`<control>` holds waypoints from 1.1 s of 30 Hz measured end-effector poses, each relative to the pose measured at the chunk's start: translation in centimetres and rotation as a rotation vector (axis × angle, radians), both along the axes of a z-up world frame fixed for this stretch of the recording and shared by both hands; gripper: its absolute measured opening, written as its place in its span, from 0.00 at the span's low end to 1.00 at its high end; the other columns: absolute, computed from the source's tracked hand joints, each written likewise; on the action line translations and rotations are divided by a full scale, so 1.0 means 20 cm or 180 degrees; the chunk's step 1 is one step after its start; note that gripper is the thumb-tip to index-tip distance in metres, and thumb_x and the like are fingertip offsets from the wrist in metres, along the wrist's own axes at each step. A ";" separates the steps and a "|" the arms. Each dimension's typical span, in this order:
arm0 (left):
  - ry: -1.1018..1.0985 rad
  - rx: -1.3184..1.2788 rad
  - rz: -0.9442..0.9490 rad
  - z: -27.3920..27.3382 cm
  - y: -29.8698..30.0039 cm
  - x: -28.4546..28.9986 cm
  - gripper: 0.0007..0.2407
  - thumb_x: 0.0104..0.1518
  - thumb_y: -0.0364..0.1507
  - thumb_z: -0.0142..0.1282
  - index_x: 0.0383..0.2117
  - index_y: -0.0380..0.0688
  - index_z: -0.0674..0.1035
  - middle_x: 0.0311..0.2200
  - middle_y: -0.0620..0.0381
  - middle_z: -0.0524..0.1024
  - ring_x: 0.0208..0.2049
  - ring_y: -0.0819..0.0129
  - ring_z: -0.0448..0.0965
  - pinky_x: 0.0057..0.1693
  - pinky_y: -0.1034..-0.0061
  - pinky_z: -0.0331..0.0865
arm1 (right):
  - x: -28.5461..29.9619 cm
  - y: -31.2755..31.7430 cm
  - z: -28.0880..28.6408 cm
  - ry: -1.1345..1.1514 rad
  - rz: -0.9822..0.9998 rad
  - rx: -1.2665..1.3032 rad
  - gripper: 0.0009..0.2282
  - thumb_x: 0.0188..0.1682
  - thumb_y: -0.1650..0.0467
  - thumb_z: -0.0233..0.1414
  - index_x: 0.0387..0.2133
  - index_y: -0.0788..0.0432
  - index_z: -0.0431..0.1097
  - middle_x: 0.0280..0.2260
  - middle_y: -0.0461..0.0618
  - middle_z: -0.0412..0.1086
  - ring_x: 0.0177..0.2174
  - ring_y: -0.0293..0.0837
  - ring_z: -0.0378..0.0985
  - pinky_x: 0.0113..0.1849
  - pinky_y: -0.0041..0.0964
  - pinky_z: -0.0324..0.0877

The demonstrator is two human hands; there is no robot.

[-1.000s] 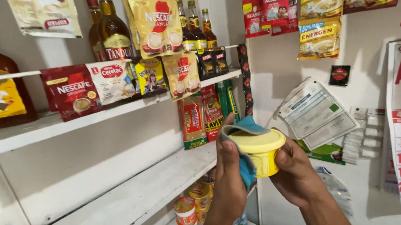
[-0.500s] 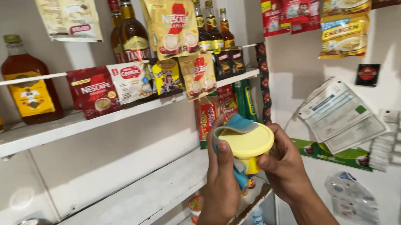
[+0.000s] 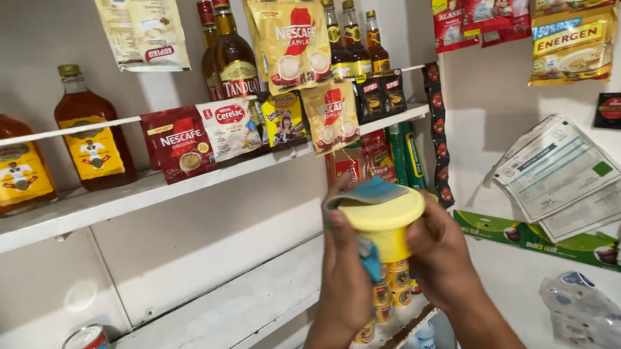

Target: Cleaning and wiping canned goods with a sponge in a grocery store.

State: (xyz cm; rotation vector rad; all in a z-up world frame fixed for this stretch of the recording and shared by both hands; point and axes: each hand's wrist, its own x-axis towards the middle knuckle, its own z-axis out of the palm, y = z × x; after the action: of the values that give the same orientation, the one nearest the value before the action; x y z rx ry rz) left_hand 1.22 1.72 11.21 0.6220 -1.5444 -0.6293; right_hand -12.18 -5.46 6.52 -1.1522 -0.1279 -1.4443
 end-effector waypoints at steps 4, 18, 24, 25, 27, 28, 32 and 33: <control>0.0409 -0.0210 -0.0048 -0.03 -0.04 -0.01 0.34 0.64 0.51 0.18 0.70 0.37 0.48 0.73 0.43 0.47 0.72 0.50 0.50 0.70 0.60 0.48 | 0.05 0.09 0.03 0.0821 -0.2420 -0.0582 0.30 0.34 0.75 0.66 0.51 0.66 0.61 0.45 0.56 0.70 0.46 0.47 0.76 0.52 0.40 0.72; 0.0295 -0.0134 -0.0614 -0.01 0.00 -0.07 0.35 0.62 0.53 0.20 0.71 0.41 0.47 0.70 0.42 0.55 0.70 0.49 0.55 0.70 0.56 0.49 | -0.14 0.11 -0.04 0.0685 -0.1889 -0.0137 0.25 0.37 0.75 0.64 0.49 0.67 0.65 0.41 0.58 0.74 0.39 0.45 0.76 0.43 0.36 0.71; 0.0464 -0.0141 -0.0945 -0.03 0.02 -0.15 0.32 0.65 0.49 0.21 0.69 0.37 0.51 0.72 0.45 0.51 0.71 0.53 0.54 0.69 0.58 0.51 | -0.22 0.17 -0.04 0.0346 -0.1589 -0.0142 0.28 0.34 0.73 0.68 0.49 0.67 0.66 0.45 0.59 0.73 0.45 0.48 0.75 0.49 0.41 0.68; 0.0387 -0.0054 -0.0918 -0.04 0.00 -0.16 0.33 0.65 0.49 0.21 0.70 0.37 0.50 0.71 0.44 0.51 0.71 0.52 0.54 0.69 0.59 0.50 | -0.22 0.20 -0.04 0.0548 -0.2141 -0.0248 0.30 0.32 0.75 0.67 0.51 0.67 0.64 0.47 0.59 0.73 0.47 0.48 0.76 0.50 0.41 0.70; 0.0320 0.0044 -0.0956 -0.07 -0.02 -0.21 0.33 0.65 0.50 0.20 0.70 0.37 0.48 0.71 0.43 0.52 0.70 0.52 0.55 0.69 0.59 0.49 | -0.25 0.24 -0.04 0.0775 -0.2756 -0.0334 0.32 0.31 0.77 0.67 0.53 0.67 0.63 0.49 0.59 0.72 0.48 0.48 0.76 0.52 0.40 0.71; 0.0391 -0.0028 -0.1080 -0.08 -0.04 -0.23 0.32 0.66 0.48 0.21 0.70 0.35 0.49 0.71 0.41 0.52 0.70 0.50 0.55 0.69 0.58 0.50 | -0.27 0.25 -0.04 0.0794 -0.2942 -0.0416 0.32 0.30 0.78 0.67 0.52 0.67 0.63 0.48 0.58 0.72 0.48 0.48 0.76 0.53 0.41 0.71; 0.0190 0.0095 -0.1261 -0.11 -0.06 -0.32 0.31 0.66 0.47 0.21 0.70 0.39 0.48 0.72 0.42 0.49 0.71 0.48 0.53 0.68 0.55 0.51 | -0.35 0.29 -0.06 0.0892 -0.3422 -0.0454 0.32 0.31 0.77 0.68 0.52 0.67 0.62 0.47 0.58 0.72 0.48 0.48 0.77 0.53 0.42 0.72; 0.0203 0.0106 -0.1354 -0.12 -0.07 -0.35 0.31 0.66 0.47 0.21 0.70 0.39 0.48 0.72 0.42 0.49 0.71 0.48 0.53 0.68 0.55 0.51 | -0.37 0.30 -0.05 0.0918 -0.3512 -0.0440 0.32 0.31 0.77 0.68 0.52 0.67 0.62 0.47 0.58 0.72 0.48 0.48 0.77 0.53 0.42 0.72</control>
State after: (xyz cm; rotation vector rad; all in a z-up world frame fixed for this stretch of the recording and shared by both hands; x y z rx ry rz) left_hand -5.85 0.26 8.80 0.2921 -1.6203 -0.9866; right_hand -19.64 0.61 5.42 -1.6351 0.7289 -2.1938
